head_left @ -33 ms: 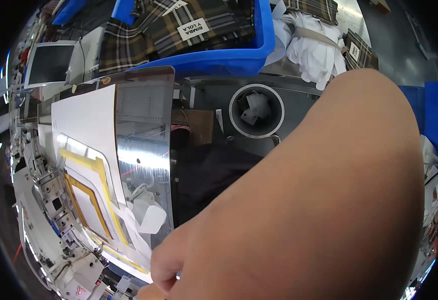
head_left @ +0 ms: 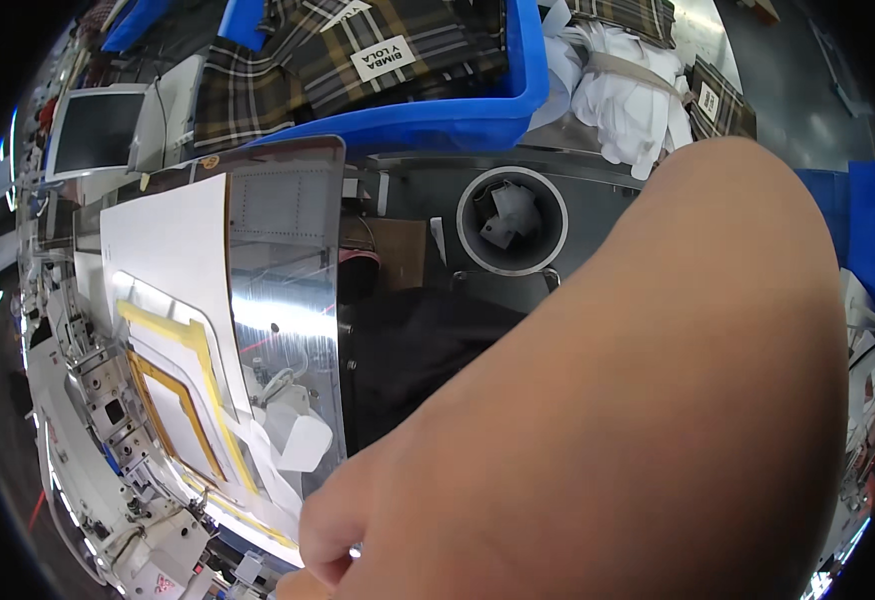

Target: Operating an industrial sewing machine to stitch leather or fabric components together.

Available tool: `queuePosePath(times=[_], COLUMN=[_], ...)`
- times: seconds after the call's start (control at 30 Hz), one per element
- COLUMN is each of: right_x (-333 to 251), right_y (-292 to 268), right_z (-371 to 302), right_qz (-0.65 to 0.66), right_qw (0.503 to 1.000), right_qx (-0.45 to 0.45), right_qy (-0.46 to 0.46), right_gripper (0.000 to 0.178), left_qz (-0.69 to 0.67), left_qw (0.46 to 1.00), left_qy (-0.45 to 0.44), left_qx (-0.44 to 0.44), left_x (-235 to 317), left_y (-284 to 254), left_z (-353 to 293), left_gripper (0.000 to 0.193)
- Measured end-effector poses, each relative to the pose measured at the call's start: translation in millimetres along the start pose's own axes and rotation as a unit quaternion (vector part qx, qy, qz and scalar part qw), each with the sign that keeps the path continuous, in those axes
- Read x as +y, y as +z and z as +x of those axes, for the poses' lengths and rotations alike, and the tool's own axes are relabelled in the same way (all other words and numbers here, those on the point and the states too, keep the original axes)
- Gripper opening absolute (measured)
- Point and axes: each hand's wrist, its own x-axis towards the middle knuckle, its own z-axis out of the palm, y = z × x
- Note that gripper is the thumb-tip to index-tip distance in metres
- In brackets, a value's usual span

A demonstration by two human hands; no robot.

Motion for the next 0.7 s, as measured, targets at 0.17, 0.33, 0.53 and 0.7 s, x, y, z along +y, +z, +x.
queuePosePath(times=[0.17,0.33,0.53,0.7], right_x=[-0.5,7.2,4.1,3.8], right_y=[-13.1,-24.0,-37.3,-44.8], right_z=[0.7,-4.2,-3.8,-2.3], right_qz=[0.011,0.027,0.03,0.03], right_qw=[0.999,0.997,0.992,0.985], right_qx=[-0.027,-0.063,-0.114,-0.165], right_qy=[0.013,0.022,0.032,0.038], right_gripper=[0.011,0.011,0.011,0.011], left_qz=[-0.015,-0.026,-0.024,-0.015], left_qw=[1.0,0.999,0.999,0.998], left_qy=[-0.013,-0.025,-0.031,-0.033], left_qx=[0.008,0.026,0.036,0.048], left_x=[2.8,-0.5,2.8,5.6], left_y=[-6.8,-11.2,-12.7,-9.0], left_z=[5.0,4.3,6.9,5.1], left_gripper=[0.013,0.015,0.016,0.017])
